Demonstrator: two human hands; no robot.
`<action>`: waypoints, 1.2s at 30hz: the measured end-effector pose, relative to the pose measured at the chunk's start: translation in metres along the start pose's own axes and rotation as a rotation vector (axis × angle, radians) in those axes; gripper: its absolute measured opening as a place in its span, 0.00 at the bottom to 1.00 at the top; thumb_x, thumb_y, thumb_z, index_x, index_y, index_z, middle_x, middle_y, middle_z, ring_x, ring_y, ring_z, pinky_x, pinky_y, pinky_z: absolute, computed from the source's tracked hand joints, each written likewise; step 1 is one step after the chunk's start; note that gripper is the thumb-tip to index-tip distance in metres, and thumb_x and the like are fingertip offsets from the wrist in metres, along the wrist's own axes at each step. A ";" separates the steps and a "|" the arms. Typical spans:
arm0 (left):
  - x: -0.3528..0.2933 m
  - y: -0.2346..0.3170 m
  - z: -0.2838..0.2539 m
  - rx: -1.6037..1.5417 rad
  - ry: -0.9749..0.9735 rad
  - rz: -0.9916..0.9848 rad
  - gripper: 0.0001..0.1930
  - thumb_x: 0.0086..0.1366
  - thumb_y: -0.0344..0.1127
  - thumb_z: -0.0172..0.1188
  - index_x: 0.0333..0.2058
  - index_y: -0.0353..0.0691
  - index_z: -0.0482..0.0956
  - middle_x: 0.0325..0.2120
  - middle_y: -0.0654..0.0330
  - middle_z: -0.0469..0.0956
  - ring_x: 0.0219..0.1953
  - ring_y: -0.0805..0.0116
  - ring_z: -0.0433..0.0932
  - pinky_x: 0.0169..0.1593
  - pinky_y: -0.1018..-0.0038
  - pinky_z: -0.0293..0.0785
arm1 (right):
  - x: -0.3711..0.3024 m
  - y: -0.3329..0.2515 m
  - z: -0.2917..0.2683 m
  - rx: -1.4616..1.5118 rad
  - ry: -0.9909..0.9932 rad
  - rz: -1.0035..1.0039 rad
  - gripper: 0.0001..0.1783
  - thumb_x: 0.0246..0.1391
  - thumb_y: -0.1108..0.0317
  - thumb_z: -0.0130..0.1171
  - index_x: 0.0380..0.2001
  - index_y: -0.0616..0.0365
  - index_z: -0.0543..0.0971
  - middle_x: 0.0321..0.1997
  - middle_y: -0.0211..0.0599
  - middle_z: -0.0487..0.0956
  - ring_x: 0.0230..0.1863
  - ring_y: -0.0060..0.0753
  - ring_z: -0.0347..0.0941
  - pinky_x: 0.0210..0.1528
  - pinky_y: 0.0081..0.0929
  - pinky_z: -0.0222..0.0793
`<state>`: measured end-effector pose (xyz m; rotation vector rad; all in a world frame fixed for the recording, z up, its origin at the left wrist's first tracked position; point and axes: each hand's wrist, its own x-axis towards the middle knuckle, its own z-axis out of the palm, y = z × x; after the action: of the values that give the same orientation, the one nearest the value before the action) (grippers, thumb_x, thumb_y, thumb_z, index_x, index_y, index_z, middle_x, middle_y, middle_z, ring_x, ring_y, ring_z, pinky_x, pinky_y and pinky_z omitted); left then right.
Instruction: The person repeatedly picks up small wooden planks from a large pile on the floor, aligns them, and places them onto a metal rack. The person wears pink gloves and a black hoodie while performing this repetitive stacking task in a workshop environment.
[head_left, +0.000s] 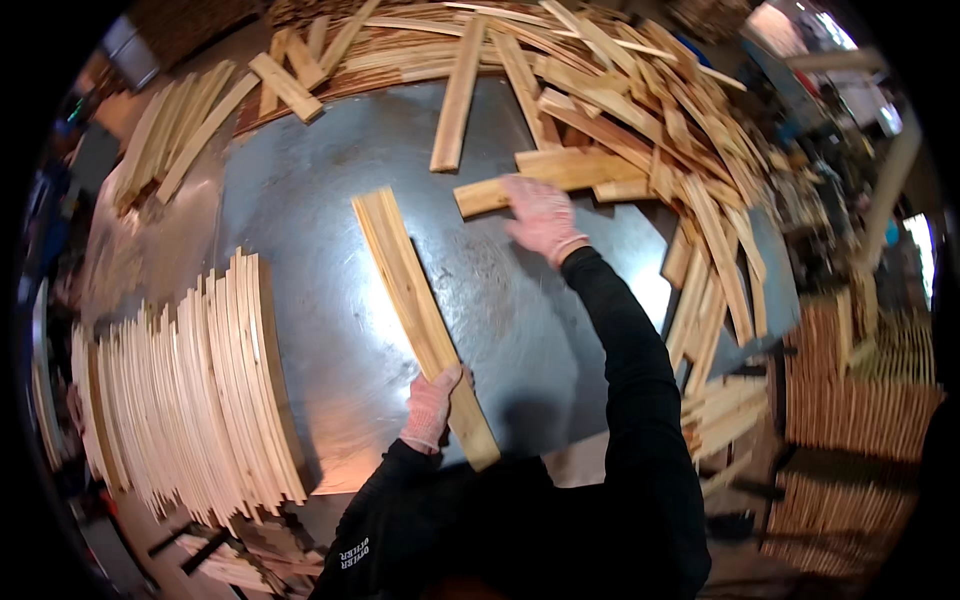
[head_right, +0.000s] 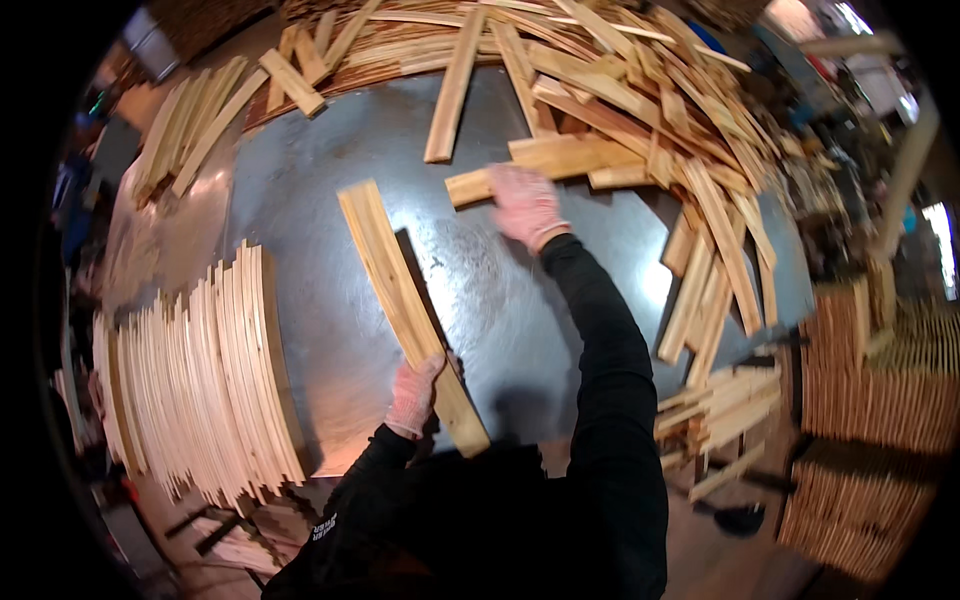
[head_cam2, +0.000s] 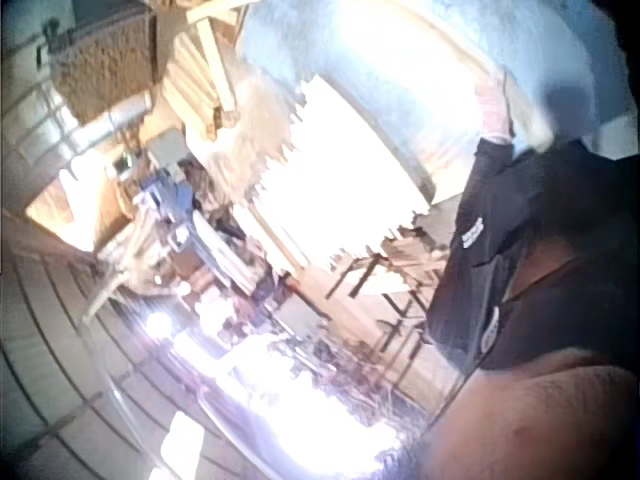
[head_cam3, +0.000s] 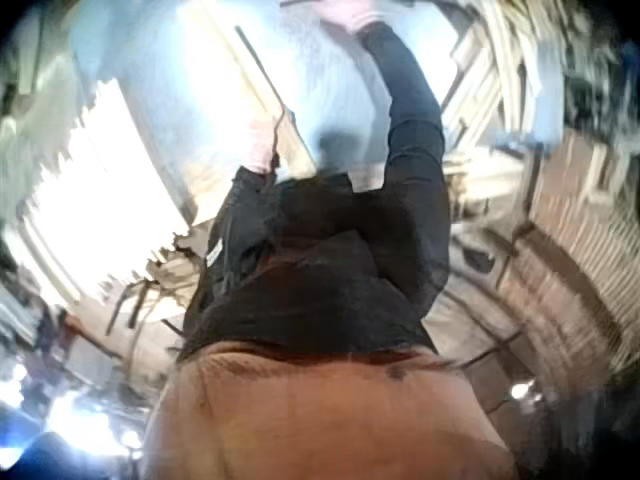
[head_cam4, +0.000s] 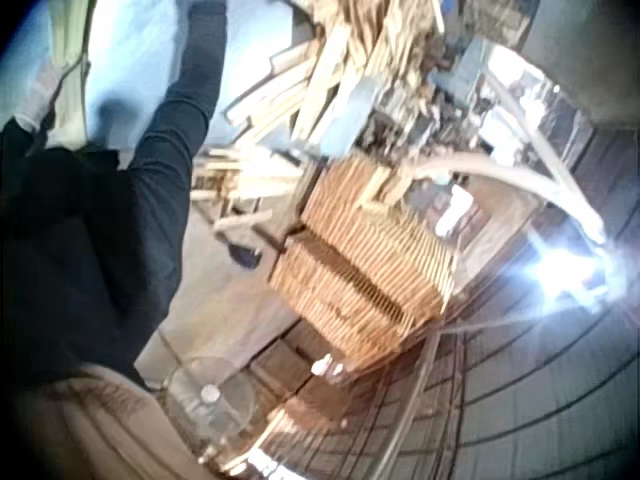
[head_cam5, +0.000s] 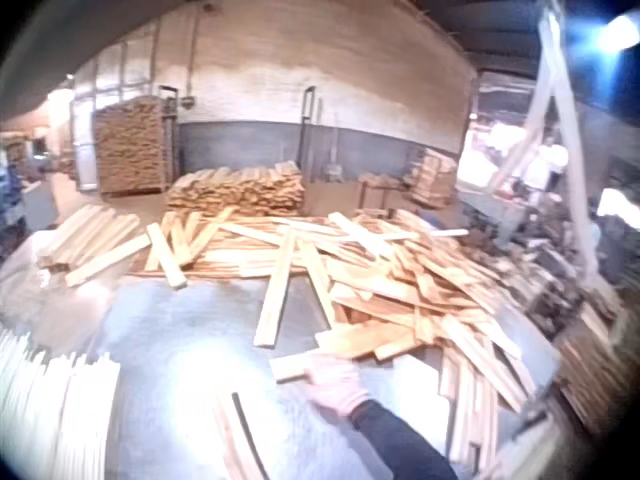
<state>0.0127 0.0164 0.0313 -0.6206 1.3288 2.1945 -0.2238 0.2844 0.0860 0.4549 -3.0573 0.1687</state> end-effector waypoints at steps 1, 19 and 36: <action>0.005 -0.013 0.006 0.008 0.038 -0.047 0.14 0.68 0.36 0.61 0.44 0.31 0.75 0.31 0.53 0.81 0.30 0.61 0.81 0.35 0.65 0.81 | -0.004 0.057 0.037 -0.391 0.056 0.008 0.48 0.49 0.49 0.63 0.72 0.52 0.61 0.74 0.44 0.64 0.76 0.47 0.56 0.77 0.56 0.41; 0.101 -0.073 0.081 -0.414 0.316 0.050 0.18 0.68 0.38 0.65 0.52 0.36 0.75 0.45 0.57 0.81 0.47 0.61 0.81 0.49 0.66 0.80 | -0.186 0.089 0.015 0.670 0.448 -0.061 0.35 0.66 0.45 0.50 0.64 0.63 0.69 0.59 0.50 0.76 0.60 0.48 0.73 0.60 0.44 0.69; 0.063 -0.120 0.150 -0.512 0.319 -0.278 0.22 0.66 0.60 0.63 0.32 0.47 0.74 0.21 0.63 0.71 0.22 0.64 0.69 0.27 0.68 0.67 | -0.285 0.112 -0.018 0.470 -0.103 0.418 0.40 0.51 0.41 0.61 0.59 0.60 0.72 0.45 0.50 0.81 0.45 0.45 0.80 0.46 0.40 0.77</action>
<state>0.0202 0.2108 -0.0247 -1.3067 0.7405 2.2631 0.0165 0.4751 0.0749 -0.1821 -3.1538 0.9132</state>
